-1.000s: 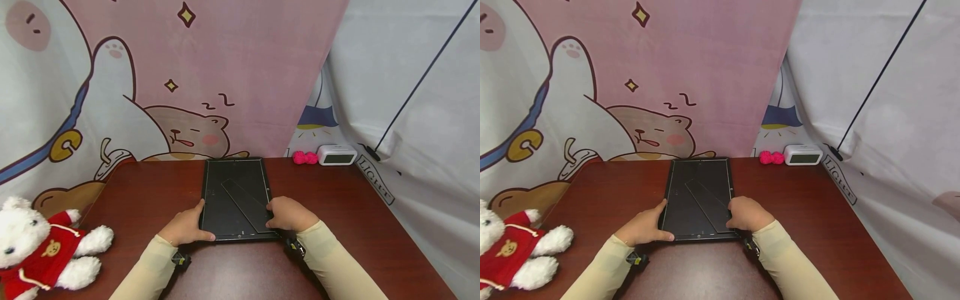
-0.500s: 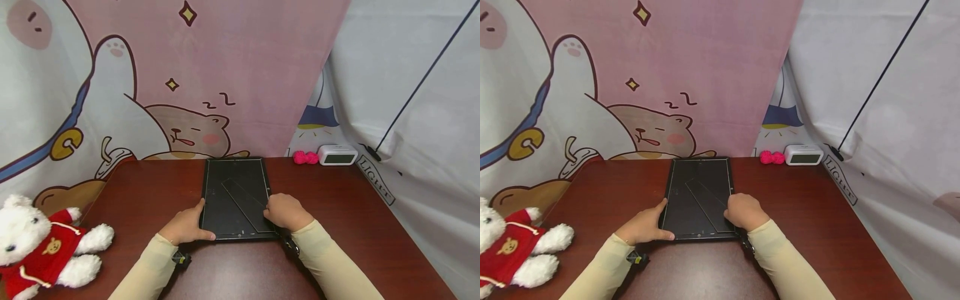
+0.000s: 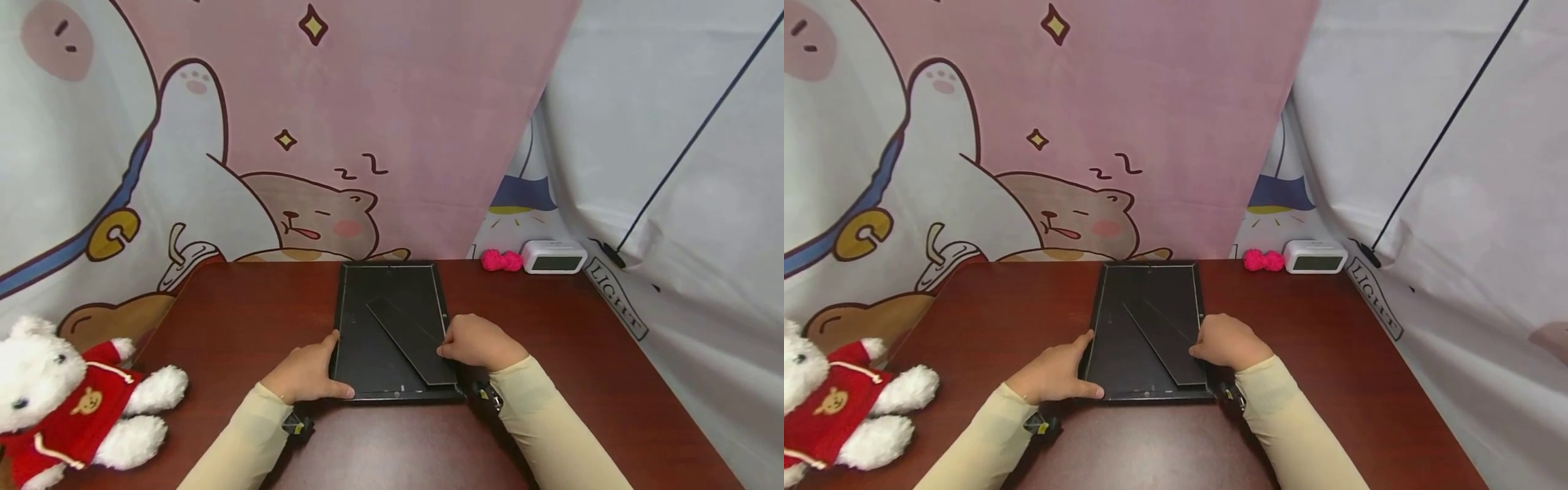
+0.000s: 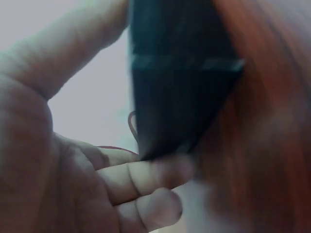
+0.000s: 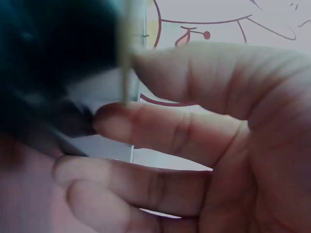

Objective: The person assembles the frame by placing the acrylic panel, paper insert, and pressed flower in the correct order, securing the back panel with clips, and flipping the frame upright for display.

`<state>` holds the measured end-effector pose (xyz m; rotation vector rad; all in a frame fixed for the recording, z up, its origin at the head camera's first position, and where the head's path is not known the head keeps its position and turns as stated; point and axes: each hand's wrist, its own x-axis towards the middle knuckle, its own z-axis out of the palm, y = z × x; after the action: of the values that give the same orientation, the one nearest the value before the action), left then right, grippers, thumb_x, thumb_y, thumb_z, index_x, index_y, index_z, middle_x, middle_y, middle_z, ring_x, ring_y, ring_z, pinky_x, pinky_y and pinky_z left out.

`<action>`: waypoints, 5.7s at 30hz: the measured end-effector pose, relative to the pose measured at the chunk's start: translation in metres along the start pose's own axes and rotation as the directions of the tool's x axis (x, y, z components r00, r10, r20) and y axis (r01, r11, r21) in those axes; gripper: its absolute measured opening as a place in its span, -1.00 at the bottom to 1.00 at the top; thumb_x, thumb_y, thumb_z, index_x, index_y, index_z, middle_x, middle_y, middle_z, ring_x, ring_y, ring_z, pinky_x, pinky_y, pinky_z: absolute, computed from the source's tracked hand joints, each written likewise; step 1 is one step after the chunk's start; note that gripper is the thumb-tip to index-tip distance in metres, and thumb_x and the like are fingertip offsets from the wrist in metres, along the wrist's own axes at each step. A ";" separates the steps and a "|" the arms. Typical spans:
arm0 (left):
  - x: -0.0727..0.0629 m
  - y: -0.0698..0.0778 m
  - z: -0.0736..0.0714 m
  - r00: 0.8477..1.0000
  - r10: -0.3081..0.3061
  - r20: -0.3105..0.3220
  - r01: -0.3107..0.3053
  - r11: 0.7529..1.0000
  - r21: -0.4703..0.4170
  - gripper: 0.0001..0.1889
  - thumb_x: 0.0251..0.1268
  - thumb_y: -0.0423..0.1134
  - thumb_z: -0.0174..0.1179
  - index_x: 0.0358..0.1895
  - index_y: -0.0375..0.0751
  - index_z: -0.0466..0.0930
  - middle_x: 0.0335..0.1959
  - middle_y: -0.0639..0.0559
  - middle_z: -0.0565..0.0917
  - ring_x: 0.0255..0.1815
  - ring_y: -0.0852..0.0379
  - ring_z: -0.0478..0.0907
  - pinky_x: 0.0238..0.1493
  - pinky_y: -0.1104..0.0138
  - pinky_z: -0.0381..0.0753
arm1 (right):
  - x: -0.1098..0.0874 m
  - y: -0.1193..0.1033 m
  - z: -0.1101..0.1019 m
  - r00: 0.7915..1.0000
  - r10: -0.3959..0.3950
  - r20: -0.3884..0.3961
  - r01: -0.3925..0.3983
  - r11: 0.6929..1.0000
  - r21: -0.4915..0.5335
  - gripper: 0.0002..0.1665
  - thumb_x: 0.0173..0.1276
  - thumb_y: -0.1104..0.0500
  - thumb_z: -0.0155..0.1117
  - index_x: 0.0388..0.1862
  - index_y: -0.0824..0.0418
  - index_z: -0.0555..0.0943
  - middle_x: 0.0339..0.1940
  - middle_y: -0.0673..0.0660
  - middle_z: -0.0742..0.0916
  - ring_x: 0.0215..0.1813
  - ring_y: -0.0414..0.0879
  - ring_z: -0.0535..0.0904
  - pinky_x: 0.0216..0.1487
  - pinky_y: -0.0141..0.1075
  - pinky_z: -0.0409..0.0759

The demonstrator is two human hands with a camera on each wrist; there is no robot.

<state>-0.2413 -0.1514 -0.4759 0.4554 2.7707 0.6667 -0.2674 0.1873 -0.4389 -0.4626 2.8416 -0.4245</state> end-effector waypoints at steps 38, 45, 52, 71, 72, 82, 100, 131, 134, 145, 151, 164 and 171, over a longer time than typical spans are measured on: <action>0.008 -0.016 -0.002 0.997 -0.016 -0.074 -0.005 0.961 -0.276 -0.32 0.49 -0.44 0.05 0.64 -0.43 0.14 -0.50 0.04 0.62 -0.54 0.16 0.54 -0.46 0.25 0.51 | 0.017 0.019 0.012 1.000 0.010 0.021 -0.017 0.927 0.375 0.50 0.02 -0.07 0.77 0.74 0.31 0.03 0.35 0.26 0.68 0.28 0.14 0.66 0.32 0.13 0.60; 0.008 -0.015 -0.002 0.996 0.007 -0.090 -0.031 0.962 -0.272 -0.33 0.49 -0.45 0.10 0.61 -0.45 0.18 -0.51 0.04 0.61 -0.56 0.17 0.54 -0.48 0.27 0.49 | 0.015 0.015 0.012 0.999 0.027 0.018 -0.031 0.948 0.317 0.43 0.03 -0.08 0.76 0.68 0.43 0.13 0.47 0.36 0.58 0.41 0.22 0.56 0.43 0.17 0.48; 0.009 -0.016 -0.001 0.997 0.012 -0.082 -0.036 0.957 -0.288 -0.33 0.49 -0.46 0.13 0.62 -0.44 0.17 -0.48 0.04 0.61 -0.54 0.16 0.54 -0.48 0.27 0.49 | 0.017 0.018 0.014 0.999 0.030 0.029 -0.038 0.940 0.338 0.49 0.02 -0.10 0.76 0.71 0.41 0.05 0.56 0.39 0.48 0.51 0.28 0.46 0.48 0.21 0.41; 0.011 -0.014 -0.002 0.994 0.027 -0.107 -0.044 0.986 -0.161 -0.33 0.46 -0.41 0.18 0.58 -0.43 0.24 -0.16 -0.12 0.79 -0.20 0.13 0.68 -0.05 0.07 0.67 | 0.020 0.021 0.019 0.997 0.015 0.071 -0.028 0.983 0.182 0.39 0.04 -0.23 0.67 0.73 0.19 0.17 0.59 0.29 0.47 0.54 0.20 0.45 0.48 0.12 0.45; 0.011 -0.013 -0.003 0.994 0.031 -0.107 -0.048 0.986 -0.162 -0.33 0.45 -0.42 0.18 0.58 -0.44 0.25 -0.17 -0.12 0.79 -0.21 0.13 0.68 -0.06 0.07 0.67 | 0.021 0.021 0.019 0.997 0.018 0.073 -0.030 0.985 0.169 0.38 0.05 -0.24 0.65 0.73 0.18 0.17 0.58 0.29 0.48 0.53 0.19 0.47 0.47 0.12 0.46; 0.013 -0.011 0.000 0.994 0.022 -0.109 -0.039 0.986 -0.163 -0.33 0.45 -0.40 0.16 0.59 -0.42 0.24 -0.18 -0.11 0.78 -0.24 0.14 0.66 -0.07 0.08 0.66 | 0.028 0.014 0.005 0.995 0.033 0.092 -0.036 0.999 0.039 0.24 0.14 -0.35 0.51 0.64 0.26 0.33 0.54 0.28 0.53 0.51 0.20 0.50 0.43 0.16 0.49; 0.049 -0.023 -0.019 0.992 -0.006 -0.125 -0.007 0.994 -0.107 -0.64 0.57 -0.29 0.17 0.30 -0.35 0.46 -0.07 -0.21 0.69 -0.16 -0.06 0.67 -0.07 0.00 0.66 | 0.035 0.006 0.000 0.992 0.046 0.117 -0.053 0.997 0.056 0.17 0.15 -0.36 0.53 0.59 0.23 0.42 0.54 0.23 0.55 0.53 0.18 0.48 0.46 0.16 0.47; 0.072 -0.023 -0.020 0.994 -0.028 -0.109 0.009 0.986 -0.168 -0.35 0.50 -0.35 0.22 0.58 -0.40 0.29 0.15 -0.35 0.64 0.10 -0.17 0.61 0.17 -0.08 0.59 | 0.037 0.013 0.002 0.994 0.051 0.098 -0.053 0.998 0.017 -0.36 0.53 0.21 0.22 0.57 0.18 0.47 0.56 0.18 0.54 0.56 0.15 0.44 0.52 0.10 0.39; 0.072 -0.021 -0.021 0.995 -0.021 -0.095 0.006 0.989 -0.150 -0.36 0.49 -0.35 0.21 0.58 -0.37 0.29 0.21 -0.36 0.62 0.17 -0.21 0.61 0.21 -0.11 0.58 | 0.037 0.014 0.002 0.993 0.059 0.101 -0.061 0.998 0.025 -0.35 0.52 0.23 0.23 0.57 0.16 0.47 0.56 0.18 0.53 0.55 0.15 0.45 0.51 0.10 0.42; 0.077 -0.005 -0.028 0.999 -0.025 -0.025 0.026 0.998 0.056 -0.40 0.48 -0.33 0.09 0.57 -0.30 0.36 0.51 -0.29 0.48 0.51 -0.26 0.44 0.42 -0.10 0.47 | 0.038 0.014 0.000 0.994 0.051 0.095 -0.056 0.997 0.050 -0.35 0.48 0.28 0.22 0.55 0.19 0.49 0.52 0.22 0.57 0.51 0.15 0.49 0.49 0.07 0.45; 0.076 0.005 -0.031 0.999 -0.030 -0.034 0.035 0.983 0.181 -0.43 0.49 -0.27 0.13 0.53 -0.29 0.43 0.42 -0.27 0.58 0.38 -0.24 0.57 0.26 -0.10 0.60 | 0.038 0.012 -0.002 0.995 0.050 0.088 -0.055 0.997 0.049 -0.34 0.43 0.32 0.16 0.52 0.21 0.51 0.50 0.23 0.59 0.40 0.07 0.56 0.34 0.00 0.56; 0.069 -0.007 -0.032 0.997 -0.063 0.047 0.054 0.985 0.164 -0.34 0.61 -0.17 0.13 0.68 -0.13 0.20 0.56 -0.25 0.43 0.49 -0.24 0.47 0.27 -0.09 0.58 | 0.041 0.015 0.005 0.997 0.016 0.079 -0.012 0.998 -0.058 -0.34 0.50 0.15 0.38 0.54 0.18 0.50 0.51 0.22 0.58 0.50 0.16 0.51 0.45 0.10 0.48; 0.066 -0.015 -0.031 0.996 -0.078 0.044 0.071 0.987 0.142 -0.25 0.64 -0.13 0.10 0.73 -0.21 -0.01 0.58 -0.28 0.38 0.49 -0.27 0.46 0.28 -0.13 0.56 | 0.042 0.019 0.010 0.998 0.039 0.043 -0.039 0.999 -0.007 -0.26 0.46 0.07 0.45 0.58 0.01 0.48 0.53 0.24 0.55 0.53 0.20 0.47 0.48 0.15 0.44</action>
<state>-0.3155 -0.1526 -0.4674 0.3876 2.7825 0.4397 -0.3092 0.1880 -0.4617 -0.4120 2.8056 -0.3936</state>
